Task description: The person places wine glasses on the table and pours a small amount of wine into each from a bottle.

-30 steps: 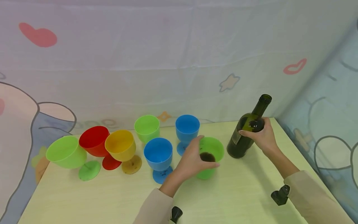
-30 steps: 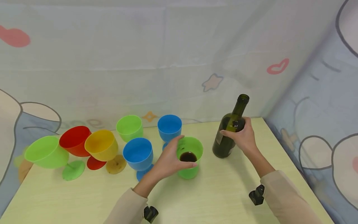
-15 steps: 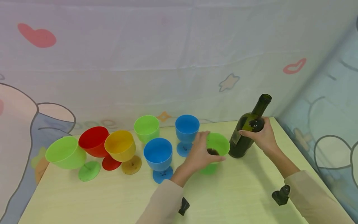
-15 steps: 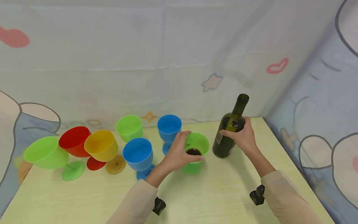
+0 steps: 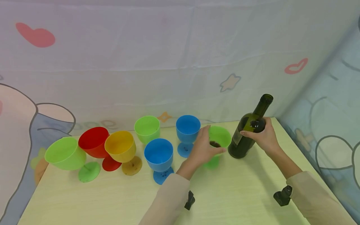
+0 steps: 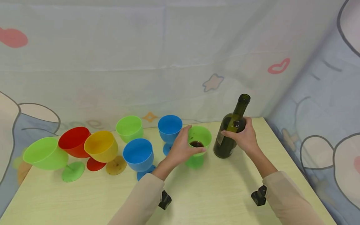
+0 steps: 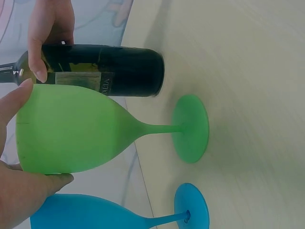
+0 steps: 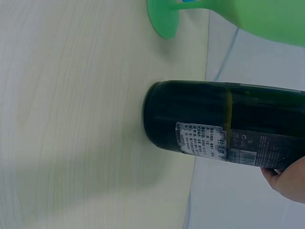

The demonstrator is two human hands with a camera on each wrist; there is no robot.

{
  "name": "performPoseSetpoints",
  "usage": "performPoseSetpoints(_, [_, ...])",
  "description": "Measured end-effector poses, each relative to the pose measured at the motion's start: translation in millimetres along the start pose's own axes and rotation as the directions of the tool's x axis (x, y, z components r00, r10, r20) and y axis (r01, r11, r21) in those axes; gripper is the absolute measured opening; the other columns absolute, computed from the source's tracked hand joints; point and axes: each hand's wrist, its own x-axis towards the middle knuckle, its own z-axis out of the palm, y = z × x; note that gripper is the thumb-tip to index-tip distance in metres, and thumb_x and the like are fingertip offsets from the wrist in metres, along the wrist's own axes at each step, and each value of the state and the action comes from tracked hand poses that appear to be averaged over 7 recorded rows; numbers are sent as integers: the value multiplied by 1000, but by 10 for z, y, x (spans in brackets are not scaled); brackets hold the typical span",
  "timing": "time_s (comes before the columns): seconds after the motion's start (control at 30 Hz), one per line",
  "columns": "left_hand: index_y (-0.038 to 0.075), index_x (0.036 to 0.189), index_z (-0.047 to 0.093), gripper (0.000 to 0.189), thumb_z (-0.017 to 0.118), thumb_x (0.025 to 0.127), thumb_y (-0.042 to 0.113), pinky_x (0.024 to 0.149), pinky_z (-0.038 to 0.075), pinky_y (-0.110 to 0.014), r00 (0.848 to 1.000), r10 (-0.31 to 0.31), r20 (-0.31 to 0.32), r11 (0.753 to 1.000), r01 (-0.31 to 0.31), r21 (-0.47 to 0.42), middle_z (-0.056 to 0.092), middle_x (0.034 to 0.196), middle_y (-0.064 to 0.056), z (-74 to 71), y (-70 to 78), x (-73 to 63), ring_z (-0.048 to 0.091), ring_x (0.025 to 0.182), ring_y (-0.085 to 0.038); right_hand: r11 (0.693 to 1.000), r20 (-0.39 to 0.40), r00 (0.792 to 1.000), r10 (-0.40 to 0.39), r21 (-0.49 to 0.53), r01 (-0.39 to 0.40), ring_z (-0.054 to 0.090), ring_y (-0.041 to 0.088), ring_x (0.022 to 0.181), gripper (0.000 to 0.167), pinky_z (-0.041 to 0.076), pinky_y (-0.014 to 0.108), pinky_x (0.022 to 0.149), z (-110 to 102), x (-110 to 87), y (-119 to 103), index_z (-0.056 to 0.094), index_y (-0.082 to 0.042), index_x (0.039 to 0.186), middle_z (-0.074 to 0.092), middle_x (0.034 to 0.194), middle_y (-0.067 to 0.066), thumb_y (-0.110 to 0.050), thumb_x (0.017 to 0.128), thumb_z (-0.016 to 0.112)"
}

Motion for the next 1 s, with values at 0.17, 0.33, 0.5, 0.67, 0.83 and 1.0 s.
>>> performPoseSetpoints(0.17, [2,142,22,92,77,73,29,99,35,-43,1000,-5,-17,1000,5,10,28,142,-12,19,6,63,33,128,-28,1000,-3,1000,0,2,0,39,39,115,84,36,52,91,-1,4,-2,19,6,132,34,127,26,-26,76,74])
performPoseSetpoints(0.33, [4,142,23,92,78,73,28,98,36,-44,999,-22,-25,1000,22,14,31,142,-11,32,16,113,35,126,-27,1000,-1,1000,2,7,-2,39,39,114,83,36,51,91,4,11,7,20,6,131,35,127,26,-25,76,75])
performPoseSetpoints(0.5, [5,143,21,93,77,73,28,100,35,-42,1000,-17,-25,1000,17,18,31,143,-10,35,29,135,33,128,-25,1000,1,1000,3,7,-3,39,39,115,84,36,51,91,2,10,8,20,5,131,35,127,26,-25,76,75])
performPoseSetpoints(0.67, [5,144,18,96,78,73,29,103,29,-44,1000,7,-14,999,-7,35,22,148,-10,-9,68,86,23,134,-26,1000,5,1000,-3,7,3,38,39,115,84,36,52,92,1,1,1,19,5,131,35,127,26,-25,76,74])
performPoseSetpoints(0.83, [6,145,19,93,76,74,29,103,29,-43,999,44,12,996,-45,71,21,148,-9,-106,164,6,22,134,-26,1000,4,1000,-2,10,2,39,39,115,83,36,52,92,-6,-9,-6,19,5,131,35,127,26,-25,77,74])
performPoseSetpoints(1.0, [5,141,28,80,74,78,24,101,34,-40,994,110,-13,987,-107,118,31,143,-11,-279,286,-110,29,130,-26,1000,6,1000,0,18,0,39,38,115,83,36,51,91,-3,-5,2,19,5,131,35,127,25,-24,77,74])
